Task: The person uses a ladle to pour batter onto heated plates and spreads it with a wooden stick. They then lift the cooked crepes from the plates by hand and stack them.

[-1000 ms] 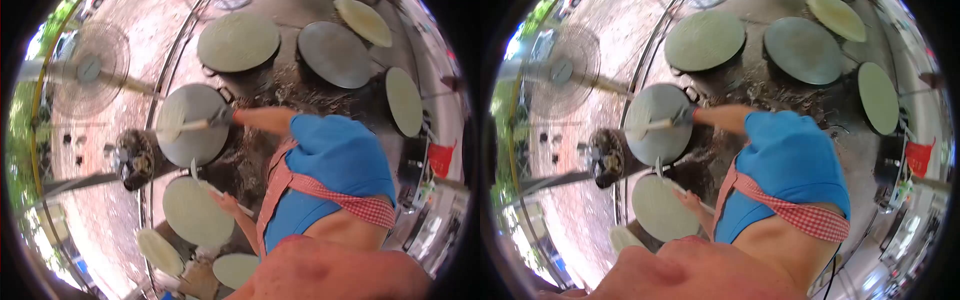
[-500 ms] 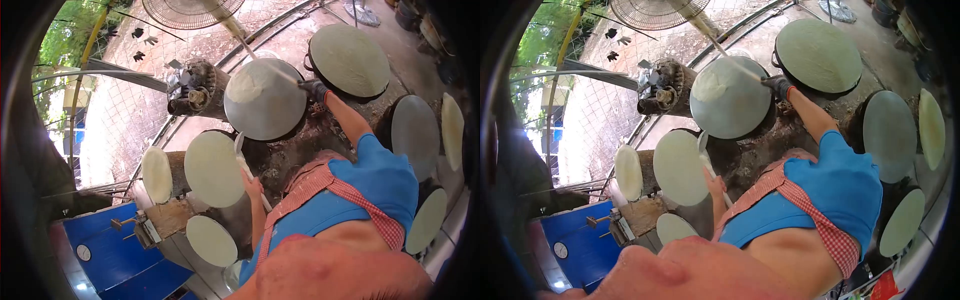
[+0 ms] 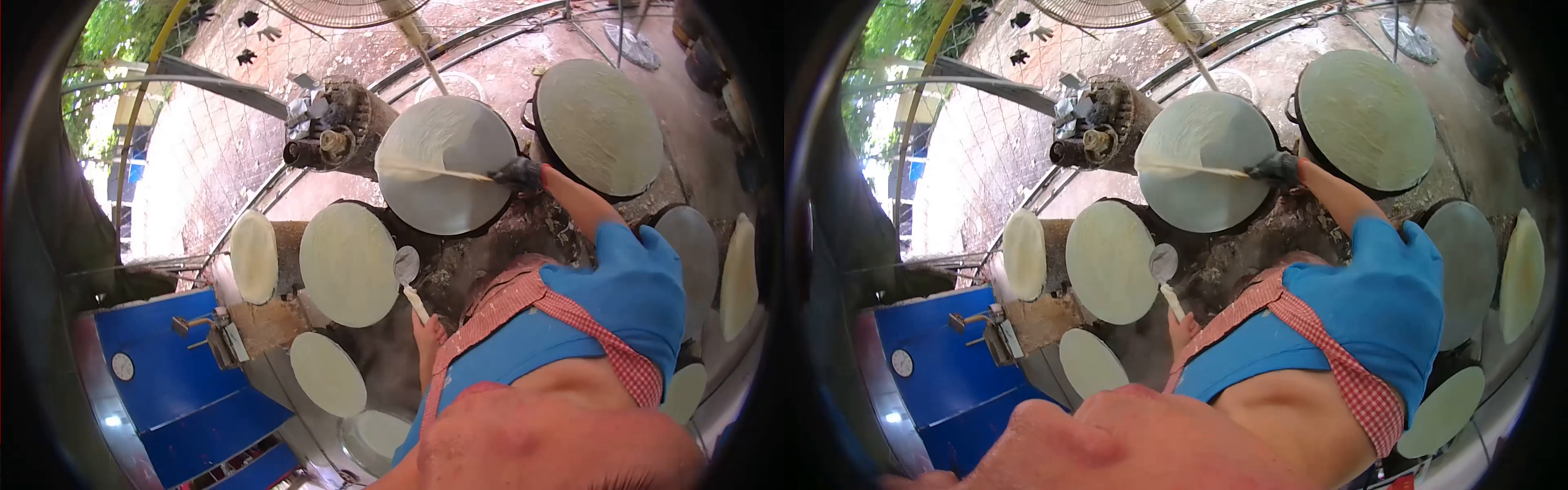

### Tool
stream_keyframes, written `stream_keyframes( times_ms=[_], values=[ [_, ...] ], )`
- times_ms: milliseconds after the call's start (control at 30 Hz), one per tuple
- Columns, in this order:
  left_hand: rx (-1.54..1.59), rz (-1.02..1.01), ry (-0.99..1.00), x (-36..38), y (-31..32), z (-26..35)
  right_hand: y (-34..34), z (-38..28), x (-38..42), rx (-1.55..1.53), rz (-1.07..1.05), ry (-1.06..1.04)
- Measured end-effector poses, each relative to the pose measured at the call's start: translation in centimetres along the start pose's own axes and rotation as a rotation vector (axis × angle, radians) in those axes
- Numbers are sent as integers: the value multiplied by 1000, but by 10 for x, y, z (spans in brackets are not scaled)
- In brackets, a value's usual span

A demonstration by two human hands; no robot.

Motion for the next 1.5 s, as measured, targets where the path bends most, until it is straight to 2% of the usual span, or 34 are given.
stream_keyframes(
  times_ms=[100, 167, 233, 300, 433, 467, 600, 667, 700, 733, 767, 800, 833, 867, 933, 967, 1033, 1100, 1133, 1167, 1200, 1233, 1300, 1333, 1400, 1433, 1500],
  values=[
    [-25, 29, 58, 3, -14, -13, -33, -5, 7, -51, -79, 148],
    [-63, 67, 93, 8, -20, -17, -37, -73, -3, -103, 15, 216],
    [-99, 122, 110, 15, -23, -22, -37, -80, -40, 72, -17, 153],
    [-56, 137, 66, 15, -22, -24, -22, -62, -58, 230, -155, 59],
    [38, 171, 53, 25, -28, -36, -15, -44, -18, 384, -392, -41],
    [106, 226, 15, 28, -34, -44, -17, -60, -24, 416, -395, -52],
    [263, 229, 21, 42, -34, -47, -10, -129, -68, 583, -163, -32],
    [249, 268, -21, 44, -35, -48, 2, -81, -118, 408, -348, -106],
    [264, 303, -48, 47, -37, -52, 4, -79, -111, 492, -443, -195],
    [307, 297, -54, 48, -37, -56, 6, -83, -85, 658, -620, -458],
    [308, 307, -66, 49, -41, -60, 6, -85, -50, 866, -778, -836],
    [331, 291, -65, 49, -42, -66, -2, -82, -17, 986, -837, -1098],
    [360, 272, -54, 48, -41, -70, -12, -78, 4, 1013, -820, -1209],
    [363, 336, -89, 55, -36, -66, -25, -84, 3, 1006, -767, -1053],
    [386, 326, -74, 55, -38, -71, -44, -91, -36, 693, -484, -365],
    [383, 317, -79, 58, -42, -75, -45, -97, -54, 568, -350, -179],
    [381, 313, -97, 62, -47, -81, -25, -103, -85, 460, -202, 25],
    [349, 332, -144, 66, -52, -84, 5, -105, -101, 576, -309, 67],
    [311, 413, -170, 69, -61, -86, -8, -95, -104, 553, -284, 80],
    [281, 406, -184, 72, -67, -80, 19, -124, -88, 761, -632, -694],
    [277, 416, -204, 76, -68, -76, 32, -124, -26, 920, -956, -1497],
    [275, 390, -201, 73, -78, -82, 18, -119, 1, 996, -1014, -1398],
    [236, 340, -209, 67, -100, -91, -30, -106, 58, 1128, -859, -988],
    [107, 264, -102, 66, -105, -82, -57, -101, 93, 1142, -725, -759],
    [308, 183, -139, 69, -104, -70, -97, -86, 167, 1021, -390, -317],
    [290, 107, -123, 65, -111, -68, -104, -73, 208, 941, -228, -183],
    [258, 53, -158, 58, -128, -67, -90, -28, 279, 767, 75, -43]
  ],
)
Point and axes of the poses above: each hand's wrist, its own x-axis away from the middle knuckle, its own y-axis out of the palm, z = x × y, the point moved 8 cm from there along -x, towards the middle knuckle, and after that the axes turned 6 degrees about -y, right-handed, at the moved point
